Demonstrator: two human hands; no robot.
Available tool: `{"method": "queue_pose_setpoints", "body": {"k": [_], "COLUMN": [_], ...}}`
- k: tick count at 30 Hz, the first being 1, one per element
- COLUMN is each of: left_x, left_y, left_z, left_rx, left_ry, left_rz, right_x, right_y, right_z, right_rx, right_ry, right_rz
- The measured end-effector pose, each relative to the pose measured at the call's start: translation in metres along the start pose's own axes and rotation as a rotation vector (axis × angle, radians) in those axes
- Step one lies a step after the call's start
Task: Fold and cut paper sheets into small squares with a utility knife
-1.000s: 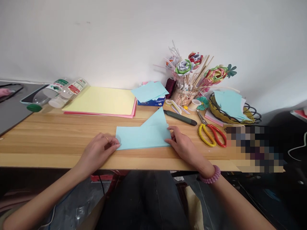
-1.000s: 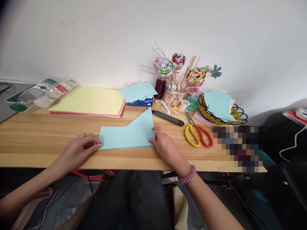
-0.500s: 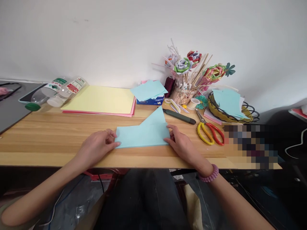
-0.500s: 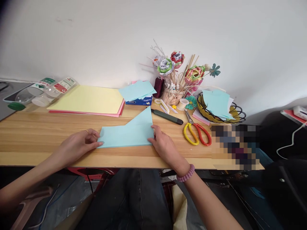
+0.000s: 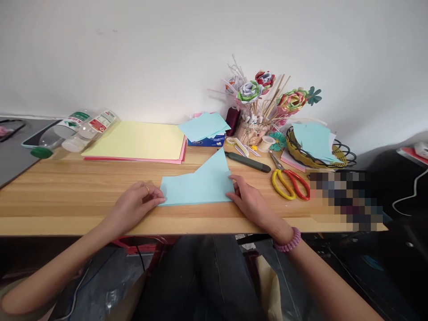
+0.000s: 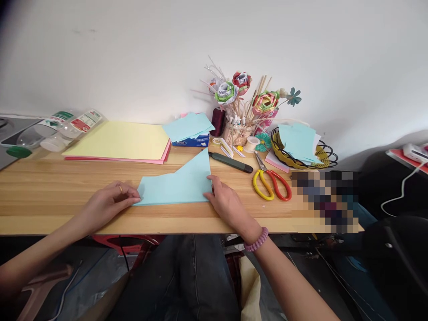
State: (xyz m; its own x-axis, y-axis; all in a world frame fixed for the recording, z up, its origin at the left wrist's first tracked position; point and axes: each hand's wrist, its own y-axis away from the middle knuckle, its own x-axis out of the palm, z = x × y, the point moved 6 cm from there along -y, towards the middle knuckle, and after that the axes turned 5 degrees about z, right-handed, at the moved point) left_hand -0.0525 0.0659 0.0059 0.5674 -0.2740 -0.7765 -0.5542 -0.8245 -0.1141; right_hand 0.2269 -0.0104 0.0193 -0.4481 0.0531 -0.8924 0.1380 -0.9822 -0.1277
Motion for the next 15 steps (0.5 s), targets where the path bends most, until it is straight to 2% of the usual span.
{"method": "queue_pose_setpoints", "body": {"k": [9, 12, 15], "left_x": [0.004, 0.004, 0.003], "left_y": [0.003, 0.003, 0.003], "left_z": [0.012, 0.011, 0.006], "left_rx": [-0.066, -0.038, 0.047], "left_ry": [0.093, 0.064, 0.039], "left_rz": [-0.033, -0.045, -0.046], "right_x": [0.001, 0.000, -0.001], "right_y": [0.001, 0.001, 0.000], "right_z": [-0.001, 0.000, 0.000], "right_rx": [0.012, 0.020, 0.028], "right_ry": [-0.019, -0.035, -0.058], "right_rz": [0.004, 0.010, 0.024]}}
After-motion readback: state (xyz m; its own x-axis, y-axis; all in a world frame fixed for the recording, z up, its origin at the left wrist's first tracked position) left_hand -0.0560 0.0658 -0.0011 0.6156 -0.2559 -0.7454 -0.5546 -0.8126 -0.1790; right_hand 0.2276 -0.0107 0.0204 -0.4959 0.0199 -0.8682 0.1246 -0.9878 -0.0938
